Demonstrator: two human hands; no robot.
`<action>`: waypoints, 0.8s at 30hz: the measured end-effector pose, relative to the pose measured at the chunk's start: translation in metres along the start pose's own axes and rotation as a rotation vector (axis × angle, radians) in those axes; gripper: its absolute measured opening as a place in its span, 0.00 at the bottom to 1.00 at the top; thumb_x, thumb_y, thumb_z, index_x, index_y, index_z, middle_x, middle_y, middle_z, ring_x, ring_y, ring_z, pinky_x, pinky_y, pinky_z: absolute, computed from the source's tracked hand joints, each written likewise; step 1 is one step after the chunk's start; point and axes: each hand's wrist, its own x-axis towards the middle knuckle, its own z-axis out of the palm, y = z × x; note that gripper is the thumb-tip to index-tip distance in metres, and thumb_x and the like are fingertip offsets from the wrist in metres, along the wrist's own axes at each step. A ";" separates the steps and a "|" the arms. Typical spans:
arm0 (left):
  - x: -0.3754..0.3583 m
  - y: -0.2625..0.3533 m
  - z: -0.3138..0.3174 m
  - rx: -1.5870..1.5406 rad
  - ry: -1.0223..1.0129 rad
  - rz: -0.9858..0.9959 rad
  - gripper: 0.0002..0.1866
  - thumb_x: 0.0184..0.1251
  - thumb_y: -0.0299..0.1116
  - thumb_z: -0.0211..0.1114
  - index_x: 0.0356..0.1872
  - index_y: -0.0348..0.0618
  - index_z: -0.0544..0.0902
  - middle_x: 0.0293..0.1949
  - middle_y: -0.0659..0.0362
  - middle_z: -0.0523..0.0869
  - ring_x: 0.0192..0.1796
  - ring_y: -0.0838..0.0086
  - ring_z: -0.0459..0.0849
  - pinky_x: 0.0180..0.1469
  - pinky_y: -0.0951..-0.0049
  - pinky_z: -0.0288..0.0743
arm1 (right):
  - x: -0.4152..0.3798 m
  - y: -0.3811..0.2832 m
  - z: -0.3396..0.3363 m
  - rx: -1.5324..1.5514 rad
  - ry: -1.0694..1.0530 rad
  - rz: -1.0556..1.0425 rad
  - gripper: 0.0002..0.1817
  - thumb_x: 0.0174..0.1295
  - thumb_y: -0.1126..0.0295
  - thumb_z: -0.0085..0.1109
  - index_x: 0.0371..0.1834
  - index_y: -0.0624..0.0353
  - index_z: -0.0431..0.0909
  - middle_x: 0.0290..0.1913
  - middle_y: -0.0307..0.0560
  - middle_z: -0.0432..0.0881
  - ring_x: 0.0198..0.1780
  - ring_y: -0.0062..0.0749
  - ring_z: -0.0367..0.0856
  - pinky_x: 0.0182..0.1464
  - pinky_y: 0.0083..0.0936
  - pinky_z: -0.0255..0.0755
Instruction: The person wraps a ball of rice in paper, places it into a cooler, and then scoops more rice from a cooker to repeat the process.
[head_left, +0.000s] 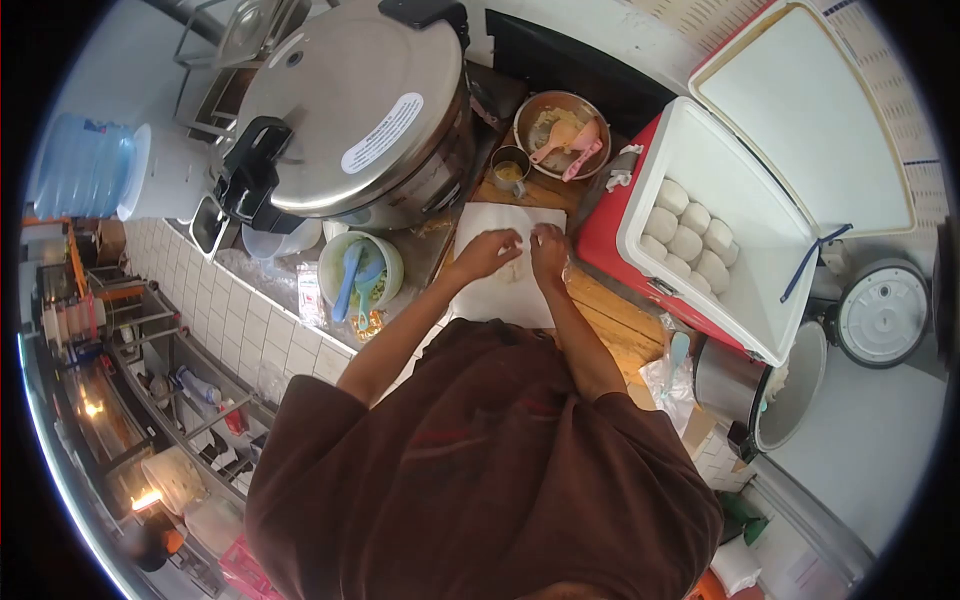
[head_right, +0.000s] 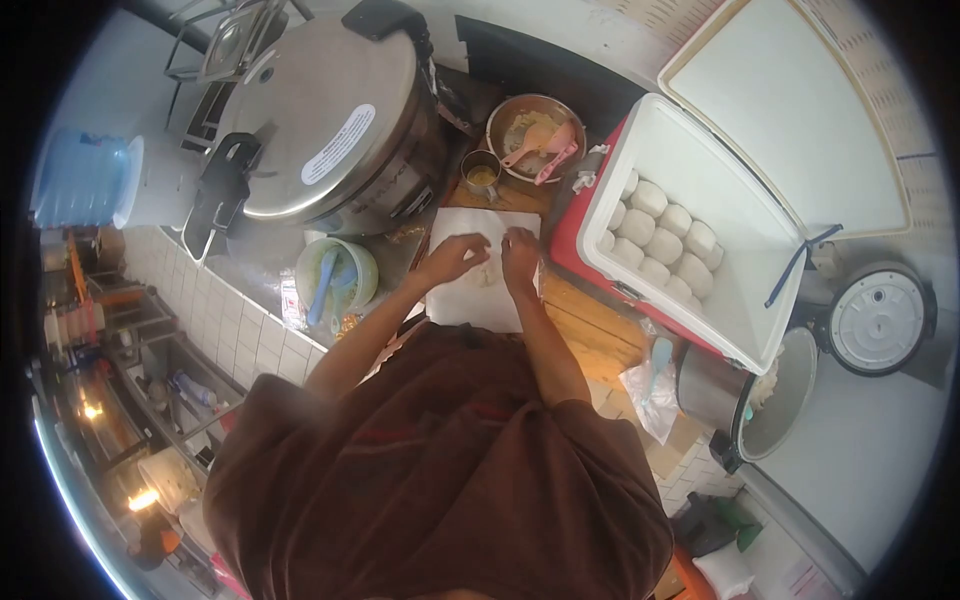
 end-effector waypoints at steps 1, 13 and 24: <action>0.016 -0.010 0.003 0.068 -0.033 0.001 0.18 0.64 0.36 0.68 0.52 0.39 0.80 0.46 0.48 0.85 0.52 0.57 0.83 0.55 0.62 0.75 | 0.000 -0.001 -0.001 0.120 -0.089 0.117 0.05 0.54 0.75 0.67 0.32 0.60 0.80 0.56 0.50 0.79 0.61 0.51 0.74 0.61 0.43 0.69; 0.062 -0.079 0.035 0.876 -0.082 0.151 0.12 0.63 0.30 0.62 0.47 0.43 0.83 0.67 0.53 0.73 0.68 0.57 0.70 0.68 0.52 0.65 | -0.007 -0.001 0.001 -0.356 -0.169 0.183 0.25 0.63 0.64 0.62 0.63 0.56 0.73 0.74 0.61 0.60 0.76 0.53 0.55 0.69 0.49 0.60; 0.036 -0.062 0.025 0.656 0.173 0.273 0.05 0.58 0.30 0.62 0.32 0.44 0.84 0.56 0.56 0.79 0.63 0.60 0.72 0.67 0.54 0.62 | -0.018 -0.006 -0.006 0.040 -0.003 0.209 0.09 0.50 0.68 0.71 0.33 0.49 0.81 0.68 0.43 0.70 0.70 0.50 0.63 0.68 0.49 0.57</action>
